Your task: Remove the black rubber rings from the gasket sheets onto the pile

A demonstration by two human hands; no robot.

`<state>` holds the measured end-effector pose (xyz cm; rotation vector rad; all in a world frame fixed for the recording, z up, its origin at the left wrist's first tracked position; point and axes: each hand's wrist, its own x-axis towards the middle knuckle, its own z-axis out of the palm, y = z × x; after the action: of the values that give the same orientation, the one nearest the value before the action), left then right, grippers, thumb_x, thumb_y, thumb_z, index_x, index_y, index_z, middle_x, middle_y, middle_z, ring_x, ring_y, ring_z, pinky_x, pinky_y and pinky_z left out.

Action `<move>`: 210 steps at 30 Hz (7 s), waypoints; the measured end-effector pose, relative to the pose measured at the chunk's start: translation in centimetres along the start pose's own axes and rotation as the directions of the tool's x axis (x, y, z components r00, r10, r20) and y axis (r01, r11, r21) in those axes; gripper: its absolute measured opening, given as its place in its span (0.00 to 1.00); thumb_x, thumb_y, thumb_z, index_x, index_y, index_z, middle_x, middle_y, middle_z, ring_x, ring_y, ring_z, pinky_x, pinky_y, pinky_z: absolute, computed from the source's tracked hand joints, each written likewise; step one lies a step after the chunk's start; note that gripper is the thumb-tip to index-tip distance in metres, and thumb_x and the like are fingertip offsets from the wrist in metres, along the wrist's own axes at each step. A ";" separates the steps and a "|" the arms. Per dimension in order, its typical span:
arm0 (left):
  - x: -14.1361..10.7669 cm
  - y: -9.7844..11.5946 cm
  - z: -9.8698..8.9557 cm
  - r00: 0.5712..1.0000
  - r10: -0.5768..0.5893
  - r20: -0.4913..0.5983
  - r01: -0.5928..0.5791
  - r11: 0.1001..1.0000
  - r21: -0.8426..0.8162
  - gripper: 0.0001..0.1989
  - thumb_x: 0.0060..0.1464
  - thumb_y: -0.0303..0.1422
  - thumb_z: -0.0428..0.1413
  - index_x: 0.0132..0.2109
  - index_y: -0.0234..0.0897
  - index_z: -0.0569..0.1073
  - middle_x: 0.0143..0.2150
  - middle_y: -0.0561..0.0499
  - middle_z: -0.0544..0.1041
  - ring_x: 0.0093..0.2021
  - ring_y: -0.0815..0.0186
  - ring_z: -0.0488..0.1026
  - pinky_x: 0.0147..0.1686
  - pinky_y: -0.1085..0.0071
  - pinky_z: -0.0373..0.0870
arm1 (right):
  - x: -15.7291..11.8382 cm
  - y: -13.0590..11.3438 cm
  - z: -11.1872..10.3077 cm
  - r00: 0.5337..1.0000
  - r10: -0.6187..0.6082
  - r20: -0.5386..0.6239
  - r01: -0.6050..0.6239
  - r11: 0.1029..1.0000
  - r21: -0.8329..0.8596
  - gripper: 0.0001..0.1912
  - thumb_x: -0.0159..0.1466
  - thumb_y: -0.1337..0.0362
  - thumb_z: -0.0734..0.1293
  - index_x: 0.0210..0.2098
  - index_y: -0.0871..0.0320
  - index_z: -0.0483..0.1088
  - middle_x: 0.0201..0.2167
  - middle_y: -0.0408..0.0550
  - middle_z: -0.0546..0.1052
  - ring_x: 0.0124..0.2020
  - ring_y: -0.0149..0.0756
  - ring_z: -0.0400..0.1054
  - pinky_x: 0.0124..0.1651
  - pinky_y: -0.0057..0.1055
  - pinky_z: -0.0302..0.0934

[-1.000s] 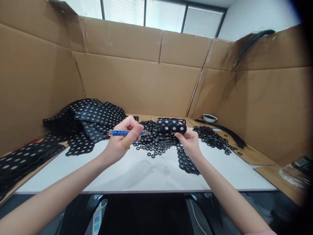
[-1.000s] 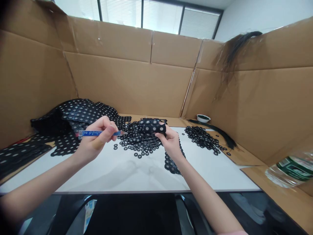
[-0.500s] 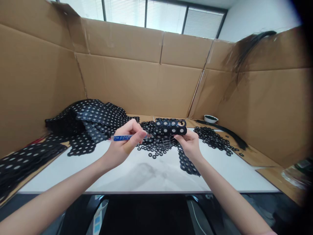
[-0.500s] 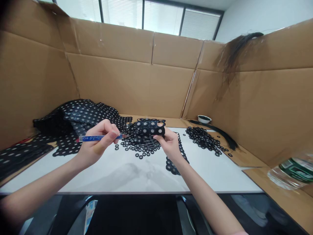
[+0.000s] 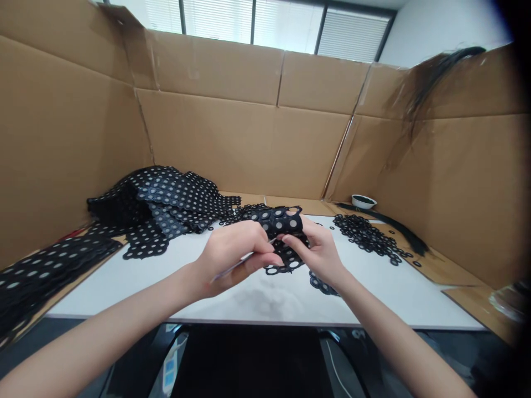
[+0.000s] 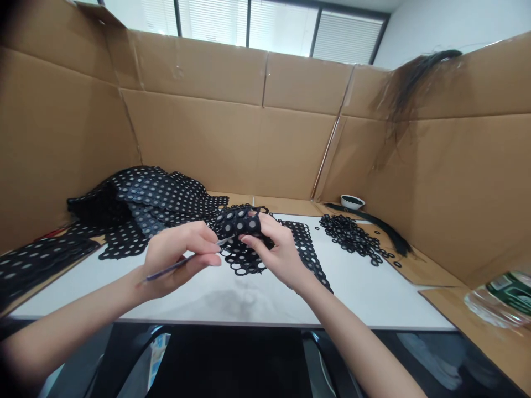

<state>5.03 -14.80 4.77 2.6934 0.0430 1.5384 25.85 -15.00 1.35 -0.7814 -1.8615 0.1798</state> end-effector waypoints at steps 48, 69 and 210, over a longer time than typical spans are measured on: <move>-1.6 -1.8 2.4 0.999 0.050 -0.006 -0.038 0.826 0.562 0.10 0.58 0.27 0.54 0.30 0.32 0.60 0.26 0.52 0.65 0.28 0.71 0.59 0.29 0.74 0.56 | 1.8 -2.0 1.1 0.968 -0.031 0.250 0.108 0.948 -0.301 0.09 0.65 0.71 0.58 0.32 0.64 0.69 0.49 0.64 0.74 0.58 0.49 0.64 0.59 0.41 0.60; -2.2 -1.2 -0.5 0.816 -0.569 -0.102 0.503 0.786 -0.361 0.12 0.61 0.36 0.52 0.32 0.33 0.63 0.27 0.53 0.68 0.28 0.76 0.65 0.28 0.80 0.62 | -0.3 -0.8 -1.3 0.936 0.243 0.253 -0.321 0.884 0.341 0.08 0.65 0.61 0.66 0.43 0.53 0.74 0.41 0.44 0.76 0.43 0.33 0.70 0.44 0.28 0.63; -1.4 0.7 2.6 0.989 0.130 0.068 -0.143 0.754 0.641 0.17 0.57 0.29 0.56 0.28 0.35 0.54 0.23 0.54 0.61 0.26 0.70 0.53 0.27 0.70 0.47 | -0.6 -3.6 0.8 0.939 0.334 -0.083 -0.284 0.889 0.360 0.16 0.55 0.69 0.73 0.36 0.54 0.62 0.33 0.43 0.70 0.34 0.33 0.69 0.37 0.31 0.68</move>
<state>6.59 -15.61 2.24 3.2903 0.4763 1.8055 23.76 -17.96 2.19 -0.8178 -1.5044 0.6209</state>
